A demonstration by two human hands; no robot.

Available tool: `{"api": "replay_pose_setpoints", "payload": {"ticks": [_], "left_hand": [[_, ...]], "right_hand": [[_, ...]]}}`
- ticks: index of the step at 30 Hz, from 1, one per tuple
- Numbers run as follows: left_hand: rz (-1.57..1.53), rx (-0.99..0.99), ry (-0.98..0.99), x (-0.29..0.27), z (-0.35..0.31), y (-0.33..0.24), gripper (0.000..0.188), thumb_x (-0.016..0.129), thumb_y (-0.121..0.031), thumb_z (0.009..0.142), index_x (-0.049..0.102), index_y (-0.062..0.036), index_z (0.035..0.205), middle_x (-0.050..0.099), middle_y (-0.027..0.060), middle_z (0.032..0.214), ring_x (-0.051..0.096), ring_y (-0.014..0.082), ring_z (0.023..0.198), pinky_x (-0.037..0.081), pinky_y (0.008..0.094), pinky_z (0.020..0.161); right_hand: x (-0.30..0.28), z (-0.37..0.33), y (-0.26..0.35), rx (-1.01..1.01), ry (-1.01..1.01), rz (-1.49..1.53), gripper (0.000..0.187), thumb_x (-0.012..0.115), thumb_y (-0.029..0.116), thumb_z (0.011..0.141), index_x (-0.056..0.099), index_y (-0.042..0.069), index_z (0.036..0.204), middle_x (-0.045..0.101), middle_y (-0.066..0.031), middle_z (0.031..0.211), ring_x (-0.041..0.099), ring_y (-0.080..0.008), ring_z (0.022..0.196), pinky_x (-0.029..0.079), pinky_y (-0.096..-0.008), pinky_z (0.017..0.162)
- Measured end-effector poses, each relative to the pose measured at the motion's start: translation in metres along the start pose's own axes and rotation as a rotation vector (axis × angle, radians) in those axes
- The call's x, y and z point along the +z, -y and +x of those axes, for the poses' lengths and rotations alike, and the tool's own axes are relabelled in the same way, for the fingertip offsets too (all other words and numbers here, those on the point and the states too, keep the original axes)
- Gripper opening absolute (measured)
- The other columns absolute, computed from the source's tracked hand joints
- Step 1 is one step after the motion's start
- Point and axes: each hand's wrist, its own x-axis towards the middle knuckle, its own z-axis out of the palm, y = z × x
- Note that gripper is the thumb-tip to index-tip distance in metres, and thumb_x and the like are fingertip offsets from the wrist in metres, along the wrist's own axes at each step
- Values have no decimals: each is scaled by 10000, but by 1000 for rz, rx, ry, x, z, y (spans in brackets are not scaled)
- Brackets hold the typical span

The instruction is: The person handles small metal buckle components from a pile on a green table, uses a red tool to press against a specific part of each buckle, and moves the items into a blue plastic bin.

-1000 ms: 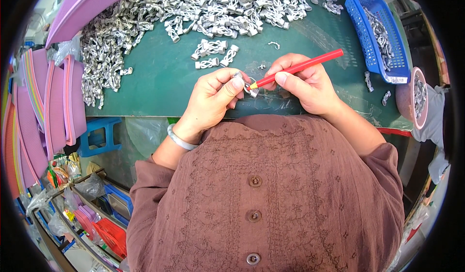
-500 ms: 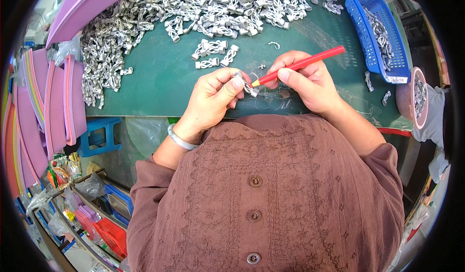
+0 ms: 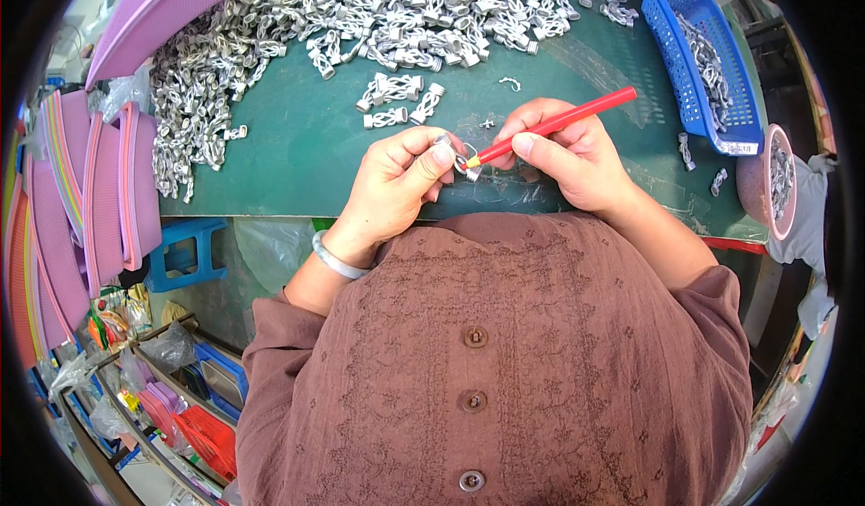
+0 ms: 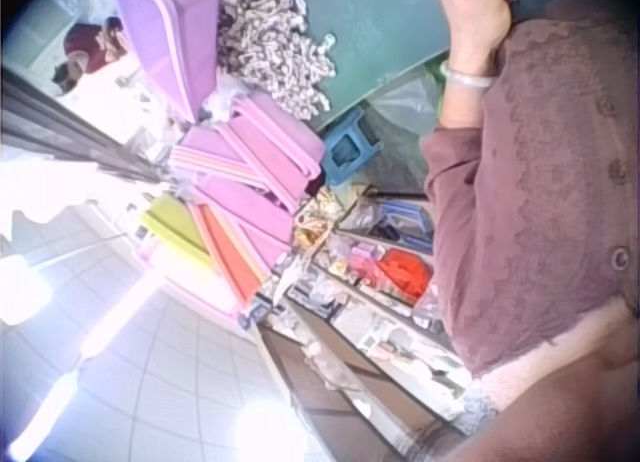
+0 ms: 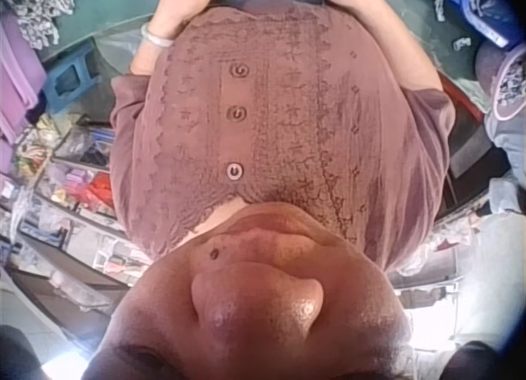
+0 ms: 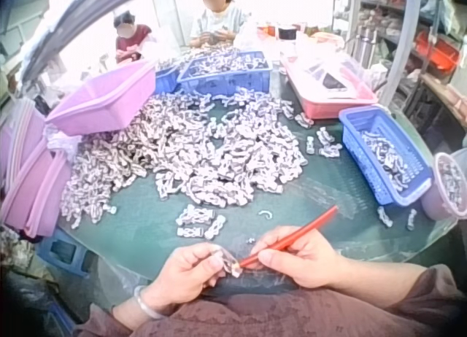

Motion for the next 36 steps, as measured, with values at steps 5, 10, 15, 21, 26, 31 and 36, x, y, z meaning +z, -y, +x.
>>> {"api": "replay_pose_setpoints", "payload": {"ticks": [5,10,15,21,26,31,36], "left_hand": [[-10,-4,-6,1,0,0,229,531,-267,902,606,-52,934,552,-27,698,435,13,527,329,140,472],[-12,-1,-3,0,0,1,230,532,-267,902,607,-52,937,551,-27,693,435,14,526,329,140,472],[-11,0,4,0,1,1,234,530,-267,903,605,-49,948,545,-27,687,436,16,524,328,141,472],[-41,-9,-8,0,1,1,230,528,-256,904,605,-48,962,532,-31,674,436,18,522,330,142,470],[-39,-12,-12,0,1,0,220,526,-241,906,603,-44,967,528,-31,670,436,18,522,334,143,470],[-50,-13,-4,-1,1,-1,216,527,-231,906,602,-42,978,527,-32,668,436,19,522,337,142,473],[-74,1,4,-2,0,1,228,539,-247,900,602,-40,972,526,-28,666,435,23,525,337,144,475]], "right_hand": [[-1,1,1,11,8,-28,122,563,109,860,564,1,915,627,-75,830,613,-138,786,489,-261,720],[0,0,0,-3,5,-7,125,562,114,863,565,-1,914,628,-77,831,610,-137,781,487,-261,714],[-1,1,1,-5,14,-24,115,558,100,863,564,-5,909,622,-75,815,605,-137,772,487,-267,716],[-5,5,1,-73,-79,70,109,523,98,878,557,-3,897,618,-84,807,590,-140,745,476,-277,707],[-11,6,6,-100,-168,128,118,509,109,887,555,7,925,623,-101,822,576,-139,723,465,-273,697],[-23,0,18,-241,-219,-348,189,524,89,873,559,-1,1035,626,-106,886,582,-143,751,463,-264,694],[-38,-13,32,-425,-200,-1260,230,552,22,788,577,41,1016,594,-112,955,576,-236,809,434,-318,750]]}}
